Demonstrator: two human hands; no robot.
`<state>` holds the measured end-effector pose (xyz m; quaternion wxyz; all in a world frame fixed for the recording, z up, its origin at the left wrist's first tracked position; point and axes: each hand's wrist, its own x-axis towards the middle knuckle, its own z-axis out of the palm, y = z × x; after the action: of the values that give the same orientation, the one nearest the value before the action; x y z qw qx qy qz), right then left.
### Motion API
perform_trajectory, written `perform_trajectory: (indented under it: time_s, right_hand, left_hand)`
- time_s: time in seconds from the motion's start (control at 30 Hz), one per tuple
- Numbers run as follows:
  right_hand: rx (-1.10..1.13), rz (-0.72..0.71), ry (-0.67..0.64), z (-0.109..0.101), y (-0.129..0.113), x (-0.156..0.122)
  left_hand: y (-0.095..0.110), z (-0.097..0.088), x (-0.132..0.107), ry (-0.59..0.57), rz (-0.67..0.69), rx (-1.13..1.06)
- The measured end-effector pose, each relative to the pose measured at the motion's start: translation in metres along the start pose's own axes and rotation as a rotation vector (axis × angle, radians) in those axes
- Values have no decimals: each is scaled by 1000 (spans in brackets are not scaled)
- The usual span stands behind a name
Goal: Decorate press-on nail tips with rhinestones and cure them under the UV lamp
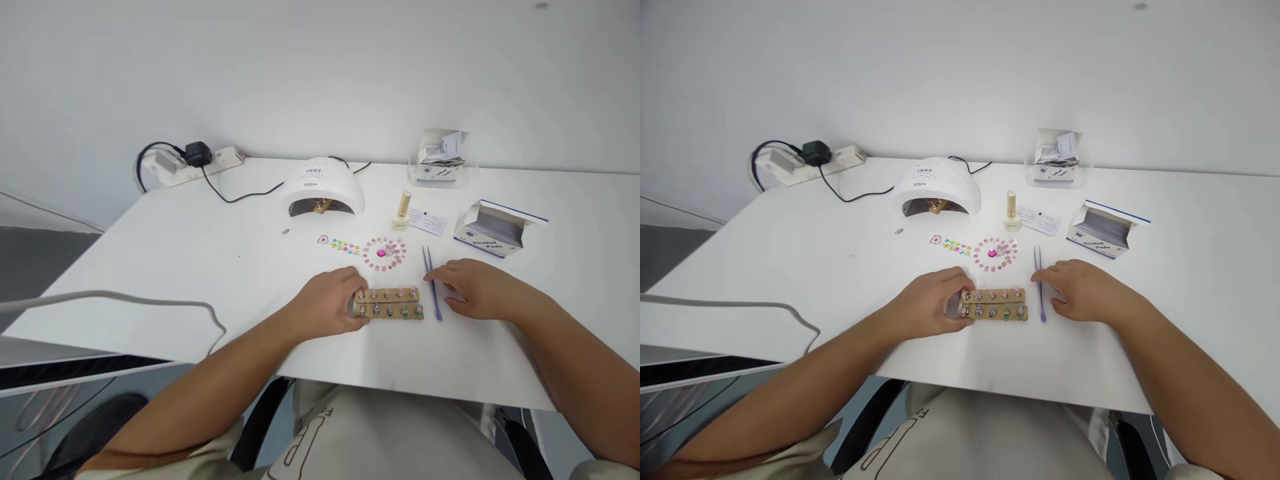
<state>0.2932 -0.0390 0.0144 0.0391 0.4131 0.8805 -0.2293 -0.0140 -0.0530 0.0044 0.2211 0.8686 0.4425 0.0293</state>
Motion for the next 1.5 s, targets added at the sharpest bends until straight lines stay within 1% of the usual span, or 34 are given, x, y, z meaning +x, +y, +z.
perform_trajectory:
  time_s: [0.2,0.33,0.43,0.57,0.67,0.8,0.9,0.97,1.13,1.27,1.37,1.5]
  right_hand:
    - [2,6,4,-1,1,-1]
    - [1,-7,22,0,2,-2]
    - [-1,2,24,1,2,-2]
    - [-1,1,31,2,3,-2]
    - [-7,-17,78,2,5,-2]
    - [29,-74,222,2,2,-3]
    - [98,-109,316,2,-10,2]
    - [112,-162,351,2,-23,9]
    - [47,-287,325,0,-57,38]
    - [-7,-354,327,2,-74,56]
    - [-22,-359,288,5,-79,62]
    - [-56,-270,241,6,-86,69]
  left_hand:
    - [-1,2,-4,43,21,-16]
    - [-5,6,-11,81,15,-12]
    - [-10,7,-20,121,2,-1]
    - [-22,5,-38,167,-43,4]
    - [-33,3,-54,203,-94,1]
    - [-48,1,-75,240,-192,-3]
    - [-60,-2,-88,249,-271,2]
    - [-69,-5,-96,259,-319,-5]
    - [-91,-9,-113,311,-409,-42]
    - [-107,-13,-123,330,-474,-29]
    - [-119,-17,-129,328,-521,-23]
    - [-135,-23,-134,342,-591,-12]
